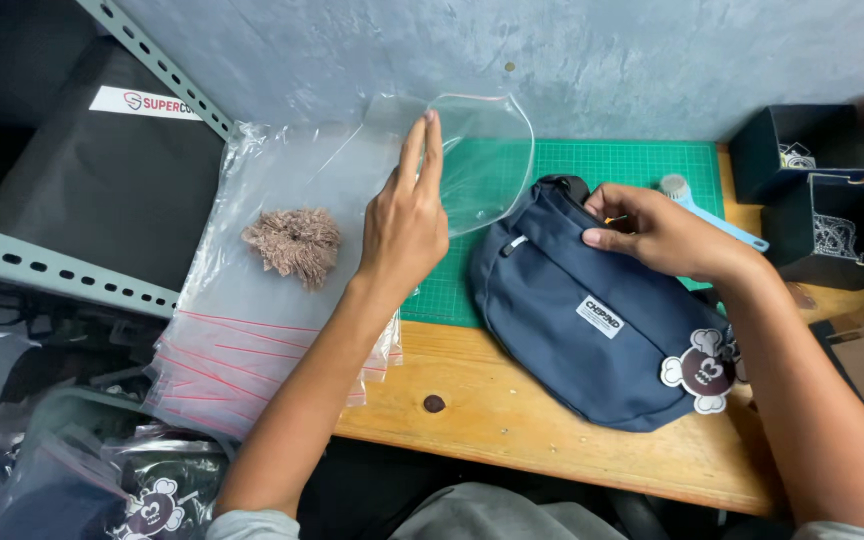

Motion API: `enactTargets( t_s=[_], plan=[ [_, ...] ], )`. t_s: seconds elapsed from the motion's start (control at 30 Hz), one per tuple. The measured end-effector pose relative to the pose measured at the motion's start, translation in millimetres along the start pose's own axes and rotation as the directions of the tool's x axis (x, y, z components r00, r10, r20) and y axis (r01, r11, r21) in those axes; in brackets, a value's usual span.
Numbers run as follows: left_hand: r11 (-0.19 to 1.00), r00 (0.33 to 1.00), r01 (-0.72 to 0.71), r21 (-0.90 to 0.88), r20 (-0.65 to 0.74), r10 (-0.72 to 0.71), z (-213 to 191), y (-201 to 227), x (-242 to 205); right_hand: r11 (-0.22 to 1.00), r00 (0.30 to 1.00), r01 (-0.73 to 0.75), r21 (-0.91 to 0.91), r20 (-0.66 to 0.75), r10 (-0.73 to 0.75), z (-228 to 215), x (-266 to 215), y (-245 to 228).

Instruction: The person cleans a blue fanny pack using a small brush and a cloth, then attaches a decorative bear-shaped charm to the zipper. Finally, they place the bag and charm into a clear plastic bag and seal it.

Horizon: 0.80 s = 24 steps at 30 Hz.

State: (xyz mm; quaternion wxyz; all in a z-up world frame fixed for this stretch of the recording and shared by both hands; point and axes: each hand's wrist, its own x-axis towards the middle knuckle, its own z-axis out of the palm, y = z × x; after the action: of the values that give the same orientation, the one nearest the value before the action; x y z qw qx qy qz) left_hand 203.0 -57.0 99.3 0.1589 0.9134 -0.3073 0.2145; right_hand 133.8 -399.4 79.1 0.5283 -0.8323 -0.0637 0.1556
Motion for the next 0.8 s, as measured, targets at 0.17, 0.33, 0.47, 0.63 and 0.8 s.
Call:
enactTargets(
  t_s=[0.17, 0.33, 0.47, 0.63, 0.8],
  plan=[
    [0.971, 0.969, -0.235, -0.054, 0.060, 0.238, 10, -5, -6, 0.973, 0.985, 0.008, 0.230, 0.168, -0.048, 11, -4, -9],
    [0.910, 0.906, -0.401, -0.108, 0.102, 0.411, 3, 6, -30, 0.932, 0.999, 0.051, 0.358, -0.012, -0.050, 35, 14, 30],
    [0.875, 0.889, -0.405, -0.264, 0.110, 0.445, -11, 4, -53, 0.942, 0.984, 0.023, 0.336, -0.176, 0.039, 35, 26, 47],
    [0.875, 0.887, -0.430, -0.221, 0.078, 0.455, -8, 10, -87, 0.969, 0.987, -0.061, 0.240, -0.127, 0.093, 46, 26, 29],
    [0.951, 0.991, 0.069, -0.302, 0.133, -0.030, 23, 16, -129, 0.964, 0.937, -0.004, 0.265, -0.336, 0.096, 47, 21, 30]
  ],
)
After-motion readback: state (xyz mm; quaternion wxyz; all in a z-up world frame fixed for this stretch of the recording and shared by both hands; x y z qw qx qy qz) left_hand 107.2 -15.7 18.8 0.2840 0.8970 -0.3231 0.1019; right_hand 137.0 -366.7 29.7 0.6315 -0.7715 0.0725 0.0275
